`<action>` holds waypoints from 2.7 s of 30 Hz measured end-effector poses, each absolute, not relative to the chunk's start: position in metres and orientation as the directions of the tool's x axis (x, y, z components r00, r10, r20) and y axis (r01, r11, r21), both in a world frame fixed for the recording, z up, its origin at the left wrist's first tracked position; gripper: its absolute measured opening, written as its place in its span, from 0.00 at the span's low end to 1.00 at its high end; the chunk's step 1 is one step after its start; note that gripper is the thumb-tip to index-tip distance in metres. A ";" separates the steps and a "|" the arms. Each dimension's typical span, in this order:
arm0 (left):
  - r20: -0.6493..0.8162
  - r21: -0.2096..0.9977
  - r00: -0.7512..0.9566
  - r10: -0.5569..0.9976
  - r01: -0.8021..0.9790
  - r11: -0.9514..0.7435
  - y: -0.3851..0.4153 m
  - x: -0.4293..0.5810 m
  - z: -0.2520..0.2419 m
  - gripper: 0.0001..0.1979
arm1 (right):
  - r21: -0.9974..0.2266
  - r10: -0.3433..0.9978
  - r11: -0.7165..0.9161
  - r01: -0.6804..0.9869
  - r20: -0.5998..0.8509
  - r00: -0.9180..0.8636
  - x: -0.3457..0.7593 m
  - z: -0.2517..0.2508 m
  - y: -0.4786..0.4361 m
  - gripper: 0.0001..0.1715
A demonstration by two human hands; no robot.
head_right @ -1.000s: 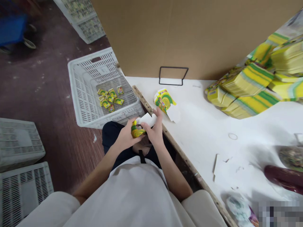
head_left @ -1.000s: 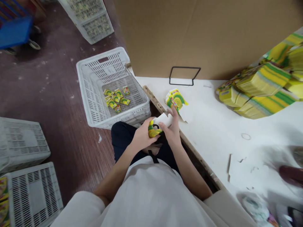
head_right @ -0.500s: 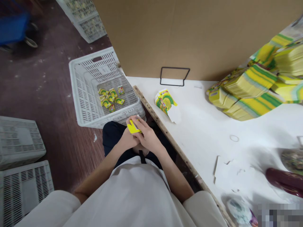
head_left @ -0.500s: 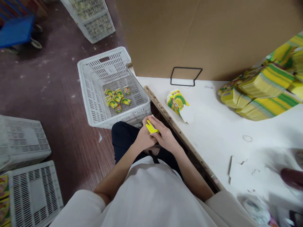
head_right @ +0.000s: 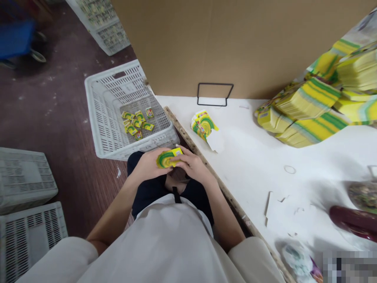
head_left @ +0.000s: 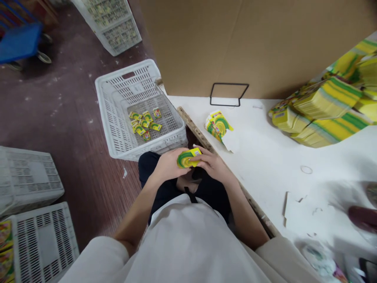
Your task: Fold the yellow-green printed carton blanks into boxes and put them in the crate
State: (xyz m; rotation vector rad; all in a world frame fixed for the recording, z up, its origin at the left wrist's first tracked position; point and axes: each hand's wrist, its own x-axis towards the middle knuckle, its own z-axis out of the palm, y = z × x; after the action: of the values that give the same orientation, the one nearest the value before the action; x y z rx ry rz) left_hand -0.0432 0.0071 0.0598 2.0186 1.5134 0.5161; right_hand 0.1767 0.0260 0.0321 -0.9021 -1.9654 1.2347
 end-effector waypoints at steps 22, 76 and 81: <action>0.007 0.650 0.229 0.973 0.739 -0.179 0.000 -0.027 0.056 0.31 | -0.998 0.910 -0.002 -0.070 0.027 -0.413 0.156 0.016 0.014 0.50; -0.114 0.987 -0.442 0.890 -0.153 0.051 0.019 0.004 0.022 0.22 | -0.992 0.921 -0.129 -0.011 -0.115 -0.372 0.130 0.015 0.012 0.29; -0.087 0.980 -0.311 0.946 -0.196 0.025 0.010 -0.002 0.021 0.21 | -0.992 0.959 -0.102 -0.073 -0.078 -0.272 0.145 0.017 0.021 0.16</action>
State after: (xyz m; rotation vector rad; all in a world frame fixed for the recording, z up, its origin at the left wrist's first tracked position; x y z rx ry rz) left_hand -0.0025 0.0103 0.0208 0.8534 1.3179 1.4809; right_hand 0.1448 0.0214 0.0173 -1.0689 -1.2948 1.5167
